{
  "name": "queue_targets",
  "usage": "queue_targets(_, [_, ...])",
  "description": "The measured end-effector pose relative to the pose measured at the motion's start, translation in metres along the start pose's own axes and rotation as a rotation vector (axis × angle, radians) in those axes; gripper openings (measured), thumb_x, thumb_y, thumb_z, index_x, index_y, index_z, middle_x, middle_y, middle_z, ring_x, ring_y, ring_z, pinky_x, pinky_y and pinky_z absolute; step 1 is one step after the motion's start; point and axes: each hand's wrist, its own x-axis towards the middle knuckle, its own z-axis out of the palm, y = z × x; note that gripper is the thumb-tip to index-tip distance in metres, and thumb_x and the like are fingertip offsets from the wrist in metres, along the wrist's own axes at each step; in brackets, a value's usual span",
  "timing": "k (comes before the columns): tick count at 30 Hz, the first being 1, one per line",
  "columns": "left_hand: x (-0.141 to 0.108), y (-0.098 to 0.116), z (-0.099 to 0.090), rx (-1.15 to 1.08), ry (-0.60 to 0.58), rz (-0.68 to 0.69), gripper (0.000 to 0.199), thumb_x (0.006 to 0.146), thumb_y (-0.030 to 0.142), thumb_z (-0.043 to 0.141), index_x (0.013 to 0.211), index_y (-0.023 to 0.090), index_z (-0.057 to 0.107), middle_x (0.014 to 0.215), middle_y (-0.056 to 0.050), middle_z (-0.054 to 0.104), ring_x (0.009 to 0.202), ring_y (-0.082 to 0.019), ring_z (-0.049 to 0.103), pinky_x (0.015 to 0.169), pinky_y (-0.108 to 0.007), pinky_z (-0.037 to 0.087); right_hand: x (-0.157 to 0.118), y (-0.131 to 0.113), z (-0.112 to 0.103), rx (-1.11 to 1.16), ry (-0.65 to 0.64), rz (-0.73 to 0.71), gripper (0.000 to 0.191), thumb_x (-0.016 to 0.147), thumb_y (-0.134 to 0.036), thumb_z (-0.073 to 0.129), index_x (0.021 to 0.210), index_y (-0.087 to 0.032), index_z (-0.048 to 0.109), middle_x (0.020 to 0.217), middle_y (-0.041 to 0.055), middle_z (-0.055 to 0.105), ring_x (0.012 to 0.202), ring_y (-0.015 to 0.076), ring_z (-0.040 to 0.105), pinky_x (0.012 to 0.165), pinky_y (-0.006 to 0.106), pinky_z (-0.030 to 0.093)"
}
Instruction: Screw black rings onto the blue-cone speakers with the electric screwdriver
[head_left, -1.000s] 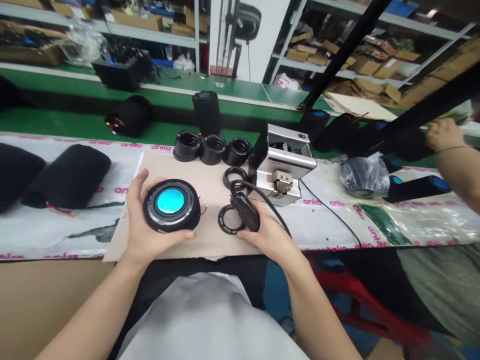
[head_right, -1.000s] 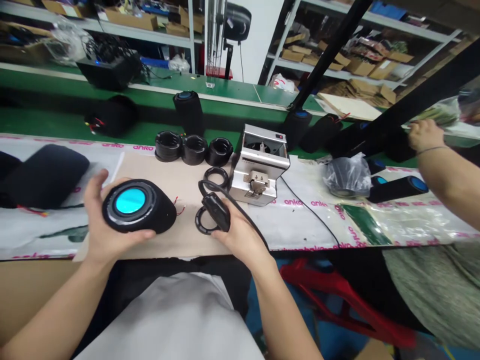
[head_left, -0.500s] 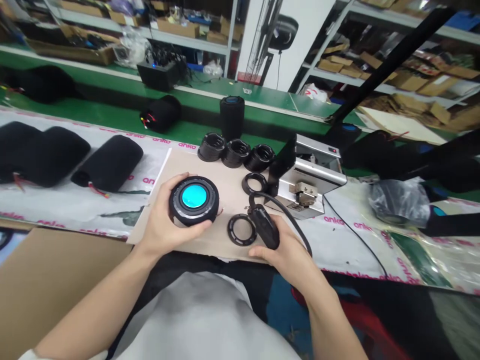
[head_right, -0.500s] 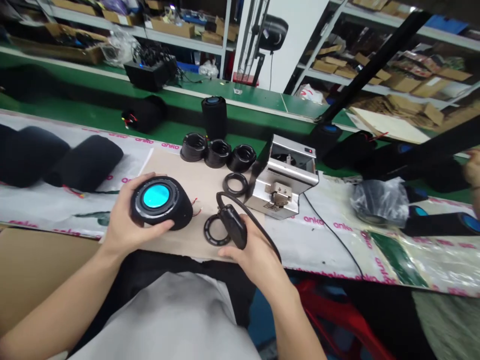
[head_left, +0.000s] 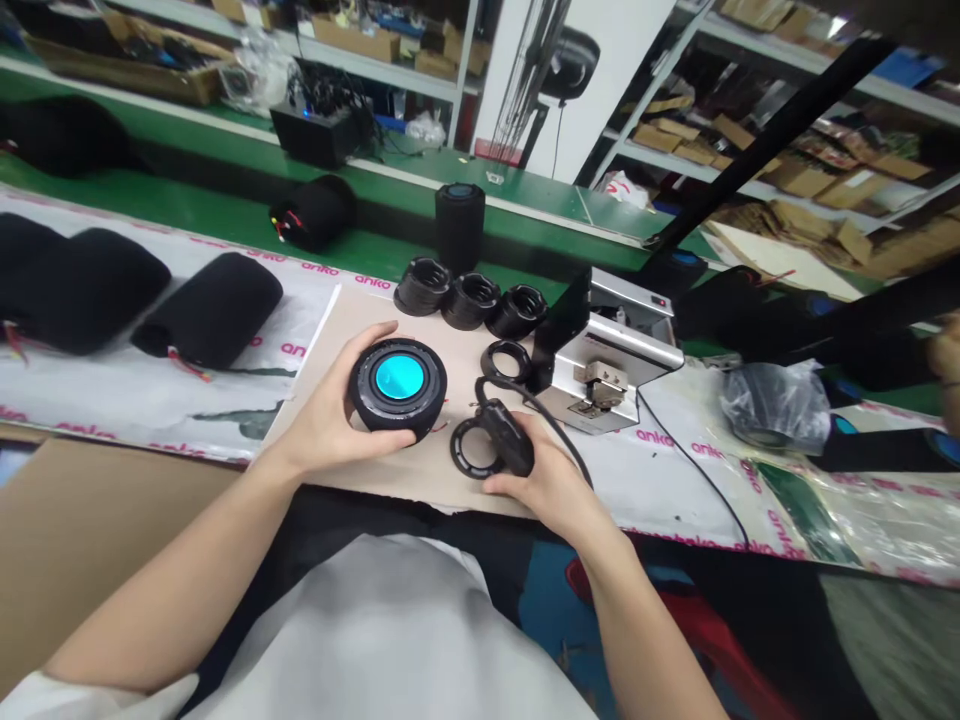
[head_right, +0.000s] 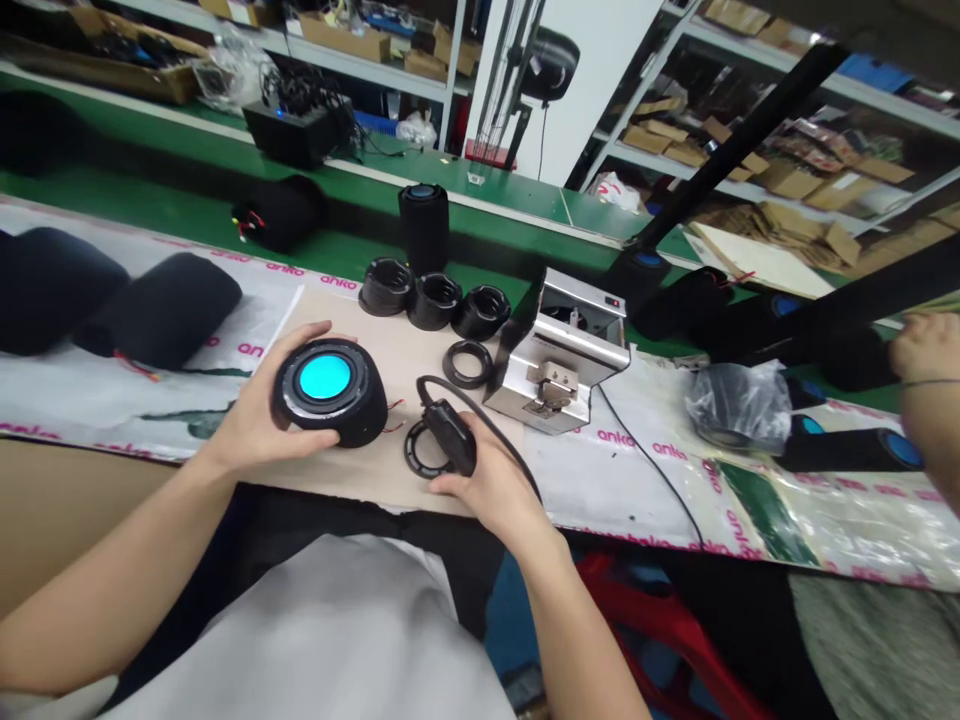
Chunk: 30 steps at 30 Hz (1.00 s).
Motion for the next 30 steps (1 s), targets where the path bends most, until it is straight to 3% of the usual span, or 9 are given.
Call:
queue_targets(4, [-0.007,-0.005,0.008,0.032,0.095,0.096,0.104,0.073,0.054,0.091,0.158,0.022,0.041,0.159,-0.018,0.051,0.145,-0.039,0.055,0.118,-0.053,0.051,-0.002,0.006,-0.012,0.037,-0.052,-0.064,0.081,0.078,-0.027,0.084,0.151,-0.029,0.049,0.154,0.0066,0.058,0.140,0.0277,0.058,0.117,0.039,0.049])
queue_targets(7, [-0.008,-0.008,0.013,0.022,0.124,0.148,0.098,0.076,0.052,0.090,0.157,0.023,0.043,0.155,-0.017,0.053,0.141,-0.038,0.058,0.117,-0.051,0.053,0.001,0.004,-0.013,0.029,-0.106,-0.107,0.078,0.077,-0.020,0.080,0.148,-0.033,0.051,0.153,0.0022,0.059,0.141,0.0256,0.058,0.118,0.037,0.047])
queue_targets(11, [-0.008,-0.007,0.016,0.020,0.149,0.142,0.100,0.073,0.051,0.092,0.156,0.022,0.044,0.154,-0.018,0.054,0.140,-0.038,0.059,0.116,-0.051,0.053,0.007,0.000,-0.002,0.003,-0.116,-0.102,0.074,0.076,-0.017,0.078,0.145,-0.032,0.054,0.146,0.0026,0.064,0.134,0.0283,0.063,0.114,0.044,0.050])
queue_targets(16, [-0.009,-0.001,0.018,-0.066,0.122,0.050,0.109,0.062,0.057,0.098,0.151,0.022,0.046,0.152,-0.019,0.057,0.138,-0.039,0.062,0.115,-0.052,0.054,0.004,-0.005,-0.005,-0.003,0.003,-0.049,0.077,0.071,-0.022,0.084,0.142,-0.023,0.055,0.142,0.0110,0.066,0.132,0.0353,0.063,0.115,0.054,0.048])
queue_targets(19, [-0.007,0.004,0.020,-0.118,0.082,0.043,0.102,0.064,0.049,0.099,0.148,0.023,0.048,0.147,-0.018,0.061,0.135,-0.038,0.064,0.116,-0.052,0.053,-0.007,-0.027,-0.024,0.072,0.125,-0.003,0.080,0.075,-0.040,0.087,0.145,-0.025,0.052,0.120,0.0089,0.074,0.099,0.0320,0.074,0.092,0.051,0.061])
queue_targets(21, [-0.005,0.005,0.021,-0.149,0.044,0.074,0.102,0.063,0.045,0.100,0.148,0.025,0.049,0.144,-0.016,0.063,0.133,-0.038,0.066,0.115,-0.053,0.053,-0.016,-0.051,-0.036,0.151,0.215,-0.003,0.082,0.073,-0.050,0.090,0.144,-0.029,0.054,0.096,0.0024,0.076,0.074,0.0272,0.073,0.074,0.046,0.062])
queue_targets(22, [-0.005,0.004,0.022,-0.168,0.021,0.092,0.101,0.062,0.042,0.100,0.148,0.026,0.049,0.143,-0.015,0.064,0.132,-0.038,0.066,0.115,-0.053,0.053,-0.019,-0.063,-0.040,0.184,0.260,-0.053,0.081,0.070,-0.050,0.093,0.141,-0.031,0.057,0.092,0.0010,0.076,0.071,0.0259,0.072,0.072,0.044,0.062])
queue_targets(26, [-0.002,0.001,0.025,-0.242,-0.047,0.121,0.101,0.061,0.036,0.099,0.149,0.028,0.049,0.144,-0.013,0.064,0.131,-0.038,0.067,0.113,-0.052,0.054,-0.020,-0.100,-0.039,0.159,0.240,-0.387,0.071,0.069,-0.041,0.096,0.132,-0.037,0.064,0.129,0.0014,0.073,0.109,0.0282,0.073,0.092,0.041,0.063])
queue_targets(30, [-0.002,-0.003,0.026,-0.264,-0.062,0.087,0.108,0.060,0.034,0.099,0.153,0.025,0.045,0.152,-0.017,0.059,0.138,-0.043,0.061,0.118,-0.056,0.049,-0.010,-0.114,-0.029,0.001,0.094,-0.394,0.075,0.077,-0.040,0.090,0.143,-0.044,0.055,0.134,-0.0014,0.069,0.119,0.0288,0.070,0.105,0.049,0.059])
